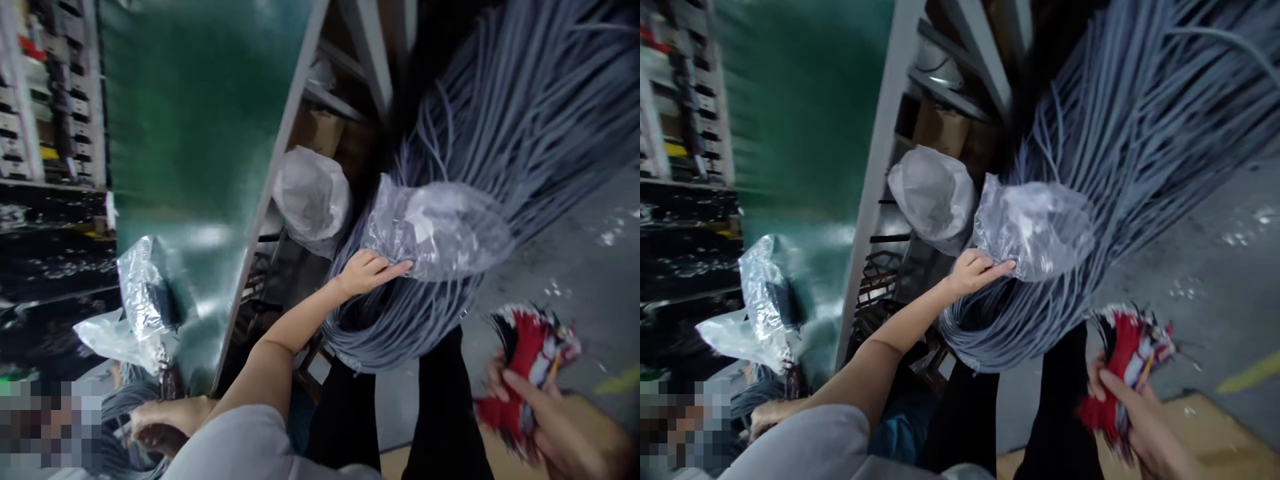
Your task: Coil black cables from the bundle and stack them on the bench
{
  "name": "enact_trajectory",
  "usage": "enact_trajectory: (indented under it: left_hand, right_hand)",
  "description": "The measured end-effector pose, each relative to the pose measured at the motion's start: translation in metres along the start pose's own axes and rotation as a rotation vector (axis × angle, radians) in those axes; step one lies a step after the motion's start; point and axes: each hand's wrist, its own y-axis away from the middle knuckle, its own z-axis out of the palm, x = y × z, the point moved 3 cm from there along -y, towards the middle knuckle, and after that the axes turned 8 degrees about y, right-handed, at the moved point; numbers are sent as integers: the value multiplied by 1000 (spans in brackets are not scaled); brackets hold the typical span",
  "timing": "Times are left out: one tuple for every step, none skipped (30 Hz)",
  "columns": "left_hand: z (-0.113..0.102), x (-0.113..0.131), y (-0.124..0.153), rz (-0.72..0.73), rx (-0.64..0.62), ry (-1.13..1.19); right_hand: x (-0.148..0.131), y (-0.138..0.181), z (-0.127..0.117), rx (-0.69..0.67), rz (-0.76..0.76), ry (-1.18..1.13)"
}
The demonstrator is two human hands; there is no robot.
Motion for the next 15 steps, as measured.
enact_trajectory:
  left_hand:
    - [10,8,-1,43,-81,26]
    - [20,12,0,64,-154,50]
    - [30,13,2,66,-215,70]
    - [39,13,4,56,-263,88]
    - [48,12,8,46,-299,108]
    - [55,13,12,41,-328,130]
    - [61,13,16,34,-349,152]
    - [64,14,19,22,-365,175]
    - [66,16,22,4,-377,199]
    - [66,17,25,-14,-388,225]
    - [64,19,27,-32,-394,256]
    - [61,21,28,-51,-392,294]
    - [57,21,27,-82,-370,333]
    - [53,19,25,-143,-321,365]
    - [51,16,22,-245,-248,385]
  right_hand:
    - [-5,-1,-2,34,-15,-68]
    - [-10,-4,-3,45,-31,-120]
    - [-16,-9,-3,53,-54,-152]
    - [-23,-16,-2,55,-77,-159]
    - [-28,-26,0,54,-94,-153]
    - [-32,-38,3,64,-106,-145]
    - [-35,-52,8,78,-111,-137]
    - [-37,-67,15,96,-109,-133]
    - [-38,-82,22,116,-104,-137]
    - [-38,-97,31,133,-100,-139]
    - [-37,-110,39,147,-98,-137]
    - [-36,-121,47,155,-99,-128]
    - [-35,-130,54,155,-101,-114]
    - [-33,-136,60,147,-102,-97]
    - [-32,-139,65,138,-105,-82]
